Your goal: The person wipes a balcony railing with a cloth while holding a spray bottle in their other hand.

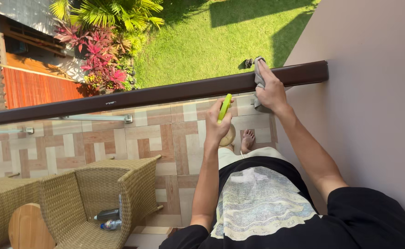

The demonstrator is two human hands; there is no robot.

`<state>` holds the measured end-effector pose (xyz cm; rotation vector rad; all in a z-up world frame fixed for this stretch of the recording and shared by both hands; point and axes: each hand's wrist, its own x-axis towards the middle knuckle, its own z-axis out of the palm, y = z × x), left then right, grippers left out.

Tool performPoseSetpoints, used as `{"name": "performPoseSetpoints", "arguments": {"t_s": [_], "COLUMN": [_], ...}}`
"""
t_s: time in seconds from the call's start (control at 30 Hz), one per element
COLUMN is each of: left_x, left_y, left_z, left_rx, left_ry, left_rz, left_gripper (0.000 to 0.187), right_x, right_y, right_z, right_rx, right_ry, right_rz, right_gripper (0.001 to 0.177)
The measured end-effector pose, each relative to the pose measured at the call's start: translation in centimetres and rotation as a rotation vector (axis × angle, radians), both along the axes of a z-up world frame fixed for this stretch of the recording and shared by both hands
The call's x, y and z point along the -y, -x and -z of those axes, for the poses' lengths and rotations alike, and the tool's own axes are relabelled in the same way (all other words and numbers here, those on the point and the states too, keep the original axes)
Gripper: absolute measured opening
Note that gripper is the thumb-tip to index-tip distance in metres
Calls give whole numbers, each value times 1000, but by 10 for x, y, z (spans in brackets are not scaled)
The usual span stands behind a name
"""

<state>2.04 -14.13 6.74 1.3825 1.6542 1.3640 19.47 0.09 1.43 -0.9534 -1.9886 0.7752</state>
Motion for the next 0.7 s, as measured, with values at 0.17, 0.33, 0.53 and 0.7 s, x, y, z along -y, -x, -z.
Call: {"name": "performPoseSetpoints", "arguments": {"t_s": [0.17,0.33,0.53,0.7], "left_x": [13,15,12,3], "left_y": [9,16,22,37], "left_z": [26,48,69,74], "left_rx": [27,134,36,-47], "left_ry": [19,89,20,-72], "left_rz": [-85,-87,-74,-62], "left_gripper": [41,45,48,40], "right_x": [31,39,40,67], "right_y": [46,16,42,68], "right_z": [-13,-30,-7,5], "right_rx": [684,777,705,481], "right_ry": [-248,-104,-84,-184], "right_rz": [95,1,126,-154], "right_gripper": [70,73,76,69]}}
